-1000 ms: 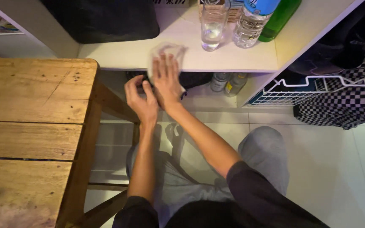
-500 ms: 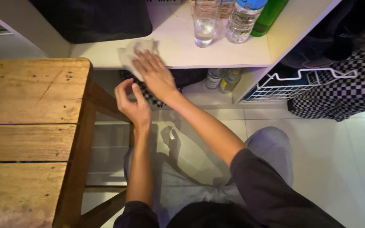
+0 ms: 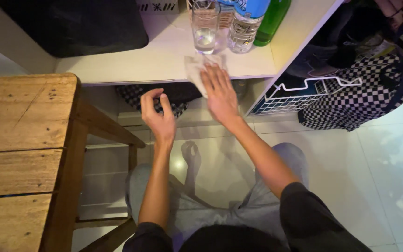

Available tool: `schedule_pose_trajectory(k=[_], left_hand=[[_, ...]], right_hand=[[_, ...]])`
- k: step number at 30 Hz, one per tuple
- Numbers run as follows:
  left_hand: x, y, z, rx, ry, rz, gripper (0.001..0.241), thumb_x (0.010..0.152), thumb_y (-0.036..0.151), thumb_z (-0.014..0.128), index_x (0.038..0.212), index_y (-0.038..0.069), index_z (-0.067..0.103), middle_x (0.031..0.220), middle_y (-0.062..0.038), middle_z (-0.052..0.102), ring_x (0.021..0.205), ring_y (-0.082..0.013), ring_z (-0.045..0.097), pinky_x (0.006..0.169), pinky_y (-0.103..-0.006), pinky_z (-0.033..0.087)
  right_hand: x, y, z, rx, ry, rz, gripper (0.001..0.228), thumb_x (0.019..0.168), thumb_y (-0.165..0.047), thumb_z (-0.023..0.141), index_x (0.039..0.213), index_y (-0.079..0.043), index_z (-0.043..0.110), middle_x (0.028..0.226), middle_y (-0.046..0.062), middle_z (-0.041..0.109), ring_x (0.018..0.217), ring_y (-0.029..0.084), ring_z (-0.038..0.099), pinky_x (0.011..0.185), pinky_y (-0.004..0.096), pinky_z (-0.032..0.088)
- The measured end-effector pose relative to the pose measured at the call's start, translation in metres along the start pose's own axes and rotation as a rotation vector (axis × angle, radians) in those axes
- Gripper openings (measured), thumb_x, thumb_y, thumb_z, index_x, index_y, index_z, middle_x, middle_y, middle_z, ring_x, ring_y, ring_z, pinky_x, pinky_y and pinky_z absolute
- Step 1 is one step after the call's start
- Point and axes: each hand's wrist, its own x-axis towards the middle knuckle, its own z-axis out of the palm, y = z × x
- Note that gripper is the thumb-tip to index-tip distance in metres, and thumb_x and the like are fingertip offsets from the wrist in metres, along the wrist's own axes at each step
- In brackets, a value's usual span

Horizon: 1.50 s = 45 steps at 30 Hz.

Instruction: Organize barware and bottles on shelves and then clean the lower shelves and main counter with a cloth.

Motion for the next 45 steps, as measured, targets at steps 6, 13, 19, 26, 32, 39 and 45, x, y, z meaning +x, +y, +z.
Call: schedule_pose_trajectory(k=[6, 13, 19, 26, 32, 39, 45], left_hand=[[0.002, 0.008, 0.001, -0.037, -0.013, -0.036, 0.011, 0.100, 0.004, 0.063, 0.110, 0.000, 0.067, 0.108, -0.012, 0.065, 0.093, -0.0238, 0.063, 0.082, -0.0355, 0.051], [-0.003, 0.012, 0.017, -0.089, -0.046, -0.003, 0.011, 0.100, 0.003, 0.063, 0.110, 0.000, 0.067, 0.106, -0.012, 0.064, 0.090, -0.0237, 0.063, 0.082, -0.0356, 0.052], [-0.008, 0.017, 0.031, -0.108, -0.091, -0.018, 0.011, 0.099, 0.003, 0.064, 0.110, 0.000, 0.067, 0.105, -0.012, 0.065, 0.091, -0.0240, 0.064, 0.082, -0.0349, 0.052], [-0.005, 0.019, 0.037, -0.087, -0.110, -0.004, 0.011, 0.100, 0.002, 0.063, 0.111, 0.000, 0.067, 0.107, -0.013, 0.064, 0.093, -0.0250, 0.063, 0.084, -0.0356, 0.052], [-0.002, 0.016, 0.042, -0.050, -0.091, 0.058, 0.013, 0.098, 0.001, 0.064, 0.110, 0.000, 0.066, 0.110, -0.014, 0.065, 0.101, -0.0306, 0.062, 0.089, -0.0402, 0.051], [-0.006, -0.002, 0.032, 0.052, -0.085, 0.131, 0.011, 0.098, 0.001, 0.065, 0.109, 0.000, 0.067, 0.111, -0.016, 0.066, 0.107, -0.0367, 0.061, 0.095, -0.0450, 0.048], [-0.007, -0.012, 0.024, 0.042, -0.061, 0.125, 0.012, 0.097, 0.000, 0.065, 0.109, 0.000, 0.066, 0.111, -0.016, 0.066, 0.108, -0.0367, 0.061, 0.096, -0.0454, 0.049]], right_hand=[[-0.037, 0.063, -0.008, -0.160, 0.027, 0.121, 0.067, 0.082, -0.001, 0.062, 0.149, 0.003, 0.051, 0.157, 0.023, 0.045, 0.147, 0.041, 0.041, 0.125, 0.051, 0.029], [-0.084, 0.093, -0.059, -0.003, 0.065, 0.356, 0.052, 0.083, -0.002, 0.068, 0.134, 0.001, 0.060, 0.136, 0.022, 0.060, 0.124, 0.042, 0.057, 0.106, 0.048, 0.045], [-0.109, 0.118, -0.056, 1.054, 0.276, 1.028, 0.041, 0.105, -0.030, 0.063, 0.131, 0.001, 0.066, 0.117, 0.013, 0.069, 0.099, 0.017, 0.064, 0.088, 0.033, 0.053], [-0.066, 0.111, -0.095, 0.757, 0.895, 0.739, 0.064, 0.114, -0.038, 0.052, 0.156, 0.007, 0.036, 0.157, 0.021, 0.044, 0.142, 0.029, 0.045, 0.121, 0.039, 0.033], [0.020, 0.169, -0.061, 0.362, 0.904, 0.461, 0.070, 0.118, -0.032, 0.055, 0.163, 0.010, 0.020, 0.171, 0.028, 0.024, 0.160, 0.038, 0.026, 0.134, 0.044, 0.019], [0.045, 0.186, -0.083, 0.558, 0.881, 0.447, 0.056, 0.113, -0.025, 0.061, 0.151, 0.011, 0.040, 0.145, 0.027, 0.066, 0.135, 0.033, 0.068, 0.118, 0.040, 0.051], [0.070, 0.228, -0.122, 0.475, 0.873, 0.325, 0.057, 0.117, -0.024, 0.062, 0.153, 0.013, 0.037, 0.152, 0.030, 0.058, 0.144, 0.036, 0.059, 0.124, 0.042, 0.043]])
